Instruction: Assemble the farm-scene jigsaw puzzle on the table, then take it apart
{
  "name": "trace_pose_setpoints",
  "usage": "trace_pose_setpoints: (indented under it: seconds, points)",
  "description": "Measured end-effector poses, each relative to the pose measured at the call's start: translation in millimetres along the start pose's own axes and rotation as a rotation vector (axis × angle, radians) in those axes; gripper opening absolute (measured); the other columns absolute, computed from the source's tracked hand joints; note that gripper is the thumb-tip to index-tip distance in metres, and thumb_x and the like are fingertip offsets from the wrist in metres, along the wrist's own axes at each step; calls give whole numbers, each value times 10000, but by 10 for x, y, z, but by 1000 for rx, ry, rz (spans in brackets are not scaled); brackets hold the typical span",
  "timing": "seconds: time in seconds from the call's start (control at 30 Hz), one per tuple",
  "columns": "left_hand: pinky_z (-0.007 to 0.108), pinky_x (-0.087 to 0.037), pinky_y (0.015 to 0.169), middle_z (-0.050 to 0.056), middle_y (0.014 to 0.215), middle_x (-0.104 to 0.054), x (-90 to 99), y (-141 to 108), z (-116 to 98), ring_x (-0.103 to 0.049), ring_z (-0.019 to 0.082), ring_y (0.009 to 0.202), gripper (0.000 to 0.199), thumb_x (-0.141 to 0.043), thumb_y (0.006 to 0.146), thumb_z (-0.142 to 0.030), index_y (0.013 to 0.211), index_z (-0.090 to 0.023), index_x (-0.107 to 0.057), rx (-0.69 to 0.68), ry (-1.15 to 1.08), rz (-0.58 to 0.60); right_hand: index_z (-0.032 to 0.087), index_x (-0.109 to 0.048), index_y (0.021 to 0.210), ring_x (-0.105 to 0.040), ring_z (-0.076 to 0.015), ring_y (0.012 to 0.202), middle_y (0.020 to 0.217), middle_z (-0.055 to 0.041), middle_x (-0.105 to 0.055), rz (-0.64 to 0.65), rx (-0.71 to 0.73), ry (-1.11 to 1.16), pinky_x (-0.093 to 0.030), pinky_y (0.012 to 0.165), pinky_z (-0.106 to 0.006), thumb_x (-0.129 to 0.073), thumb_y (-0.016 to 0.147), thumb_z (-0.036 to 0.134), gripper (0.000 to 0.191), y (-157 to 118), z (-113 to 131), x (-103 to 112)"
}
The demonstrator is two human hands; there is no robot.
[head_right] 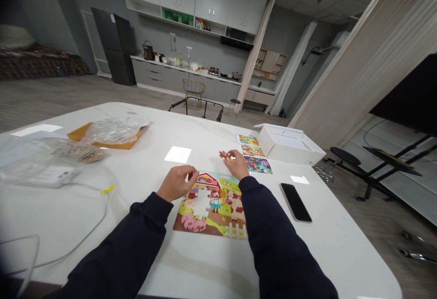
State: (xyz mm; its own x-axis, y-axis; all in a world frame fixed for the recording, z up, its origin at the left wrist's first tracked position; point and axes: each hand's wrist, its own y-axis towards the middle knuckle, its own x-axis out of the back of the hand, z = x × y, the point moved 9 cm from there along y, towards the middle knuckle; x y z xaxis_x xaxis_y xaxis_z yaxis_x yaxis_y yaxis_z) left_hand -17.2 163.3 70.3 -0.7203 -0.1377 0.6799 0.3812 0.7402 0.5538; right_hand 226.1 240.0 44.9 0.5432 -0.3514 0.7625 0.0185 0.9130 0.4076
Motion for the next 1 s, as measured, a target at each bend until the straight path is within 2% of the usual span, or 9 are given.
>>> trace_pose_setpoints:
  seconds: [0.13,0.23,0.33,0.57,0.67,0.8,1.0]
  points:
    - [288,-428,694,13,715,-657,55,-58,294,-598,163,677,231,-524,950,-270,766,-201,-645,65,45,51,235,-666,1080,-634,-240,1065,1098,-55,-703,124,229,235,-480,984,-419,-695,864,278,223,-595,778,26]
    - [283,-426,682,3,734,-665,18,-126,443,-594,161,667,180,-544,935,-273,808,-208,-653,100,70,129,257,-677,1108,-613,-255,1079,1097,-64,-682,203,265,266,-493,968,-432,-698,843,179,278,-1007,1004,-57]
    - [278,-435,688,0,753,-667,-93,-179,444,-610,162,689,158,-558,938,-294,846,-212,-657,83,57,203,275,-686,1135,-594,-272,1104,1110,-73,-657,220,284,269,-490,980,-462,-695,825,129,343,-1182,982,-161]
    - [284,-488,807,18,941,-713,-429,-251,286,-667,191,897,76,-646,905,-295,940,-236,-677,-42,-7,318,279,-673,1099,-589,-274,1081,1094,-63,-660,252,296,310,-492,975,-470,-692,789,89,364,-1202,862,-306]
    - [294,-495,856,28,992,-722,-490,-270,303,-670,200,956,99,-664,909,-321,955,-238,-690,-46,-10,346,282,-667,1110,-585,-280,1087,1104,-60,-662,265,309,291,-475,1001,-490,-703,771,96,389,-1227,849,-339]
    - [290,-495,843,31,990,-714,-533,-278,317,-662,202,957,139,-698,896,-352,972,-235,-696,-53,-13,371,279,-657,1142,-575,-286,1102,1129,-65,-657,260,304,281,-466,1015,-503,-725,763,122,416,-1242,812,-352]
    - [286,-492,860,29,1026,-713,-579,-287,338,-660,202,979,147,-723,878,-335,987,-238,-696,-56,-9,378,271,-711,1082,-576,-285,1100,1120,-70,-650,293,285,245,-462,1016,-502,-754,787,152,321,-1243,800,-356]
